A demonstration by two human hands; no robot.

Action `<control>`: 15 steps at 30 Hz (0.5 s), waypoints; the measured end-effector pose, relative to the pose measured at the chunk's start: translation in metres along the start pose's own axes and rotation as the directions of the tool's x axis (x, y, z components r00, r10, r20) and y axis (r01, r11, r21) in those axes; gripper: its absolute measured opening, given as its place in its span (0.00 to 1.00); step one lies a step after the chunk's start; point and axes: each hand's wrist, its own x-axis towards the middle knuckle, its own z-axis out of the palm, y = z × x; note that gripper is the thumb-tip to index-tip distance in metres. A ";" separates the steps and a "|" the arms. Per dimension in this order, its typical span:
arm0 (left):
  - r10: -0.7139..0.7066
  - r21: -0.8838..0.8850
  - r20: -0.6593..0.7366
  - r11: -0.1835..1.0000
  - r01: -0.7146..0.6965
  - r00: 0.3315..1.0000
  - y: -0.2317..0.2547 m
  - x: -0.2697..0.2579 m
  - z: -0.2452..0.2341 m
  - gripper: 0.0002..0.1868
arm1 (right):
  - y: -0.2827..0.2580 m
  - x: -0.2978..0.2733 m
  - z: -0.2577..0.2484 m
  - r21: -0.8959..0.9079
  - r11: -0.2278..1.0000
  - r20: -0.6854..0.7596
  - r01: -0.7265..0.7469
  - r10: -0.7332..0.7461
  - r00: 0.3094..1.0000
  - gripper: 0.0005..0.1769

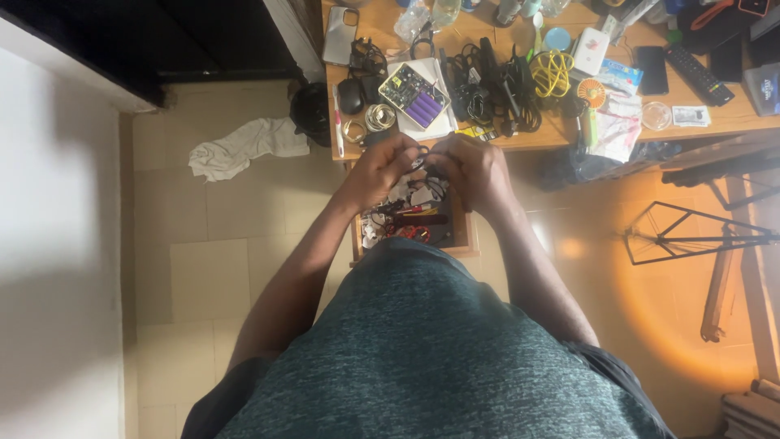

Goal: Searching through a desk drawer and organizing various electronic cables and components.

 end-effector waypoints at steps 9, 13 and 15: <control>0.037 0.354 -0.131 0.935 0.011 0.991 -0.021 0.005 -0.011 0.15 | 0.022 -0.006 0.005 -0.277 0.958 -0.043 0.076 -0.092 0.995 0.09; 0.083 0.330 -0.137 0.943 -0.033 0.987 -0.023 0.009 -0.006 0.16 | 0.035 -0.006 0.013 -0.323 0.946 -0.002 -0.026 0.027 1.000 0.07; -0.028 0.397 -0.167 0.913 0.093 0.986 -0.035 0.010 -0.008 0.24 | 0.037 -0.005 0.016 -0.284 0.959 -0.101 -0.019 -0.010 0.995 0.04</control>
